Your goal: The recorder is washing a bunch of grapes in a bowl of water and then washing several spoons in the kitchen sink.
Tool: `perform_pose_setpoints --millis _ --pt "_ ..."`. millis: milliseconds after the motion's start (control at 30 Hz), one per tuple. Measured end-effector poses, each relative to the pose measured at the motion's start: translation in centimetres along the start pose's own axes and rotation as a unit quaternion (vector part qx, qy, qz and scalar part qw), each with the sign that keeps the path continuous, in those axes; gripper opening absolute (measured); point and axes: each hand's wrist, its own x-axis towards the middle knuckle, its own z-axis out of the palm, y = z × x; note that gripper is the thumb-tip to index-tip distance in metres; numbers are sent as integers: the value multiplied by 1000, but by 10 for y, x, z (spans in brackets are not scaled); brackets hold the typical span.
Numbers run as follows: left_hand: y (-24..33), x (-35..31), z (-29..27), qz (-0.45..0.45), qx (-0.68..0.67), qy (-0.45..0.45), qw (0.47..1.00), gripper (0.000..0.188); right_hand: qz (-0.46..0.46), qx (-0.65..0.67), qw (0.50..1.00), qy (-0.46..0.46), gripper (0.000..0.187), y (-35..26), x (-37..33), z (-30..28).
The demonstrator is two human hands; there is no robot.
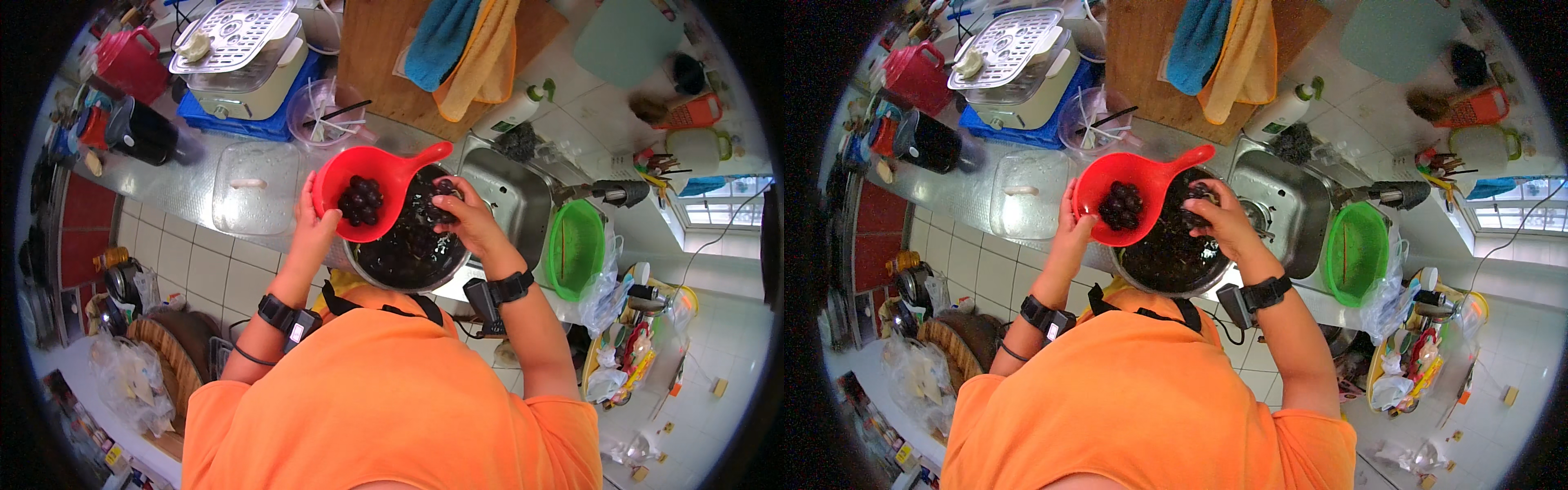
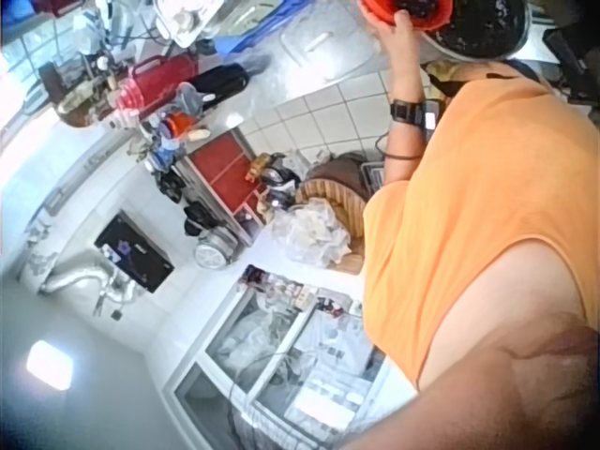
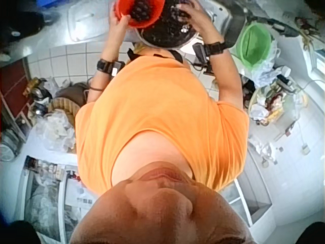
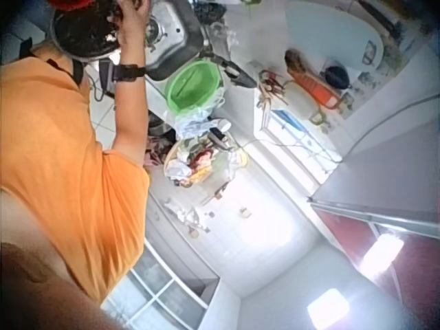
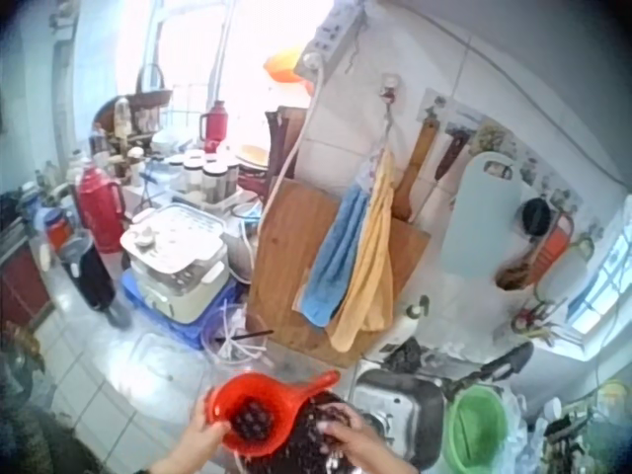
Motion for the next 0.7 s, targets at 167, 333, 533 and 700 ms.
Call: perform_pose_setpoints --millis 167,333,533,700 --pt "7 -1 16 -6 -25 -63 998 75 -336 -378 863 -14 48 3 23 49" --pt "35 -7 25 -150 -175 -127 965 78 -314 -462 829 0 56 -5 11 68" --pt "21 -8 2 -182 -264 -79 944 77 -268 -278 922 15 29 1 0 22" --pt "23 -5 -29 -137 -295 -22 945 71 -113 -205 971 48 24 54 22 -29"
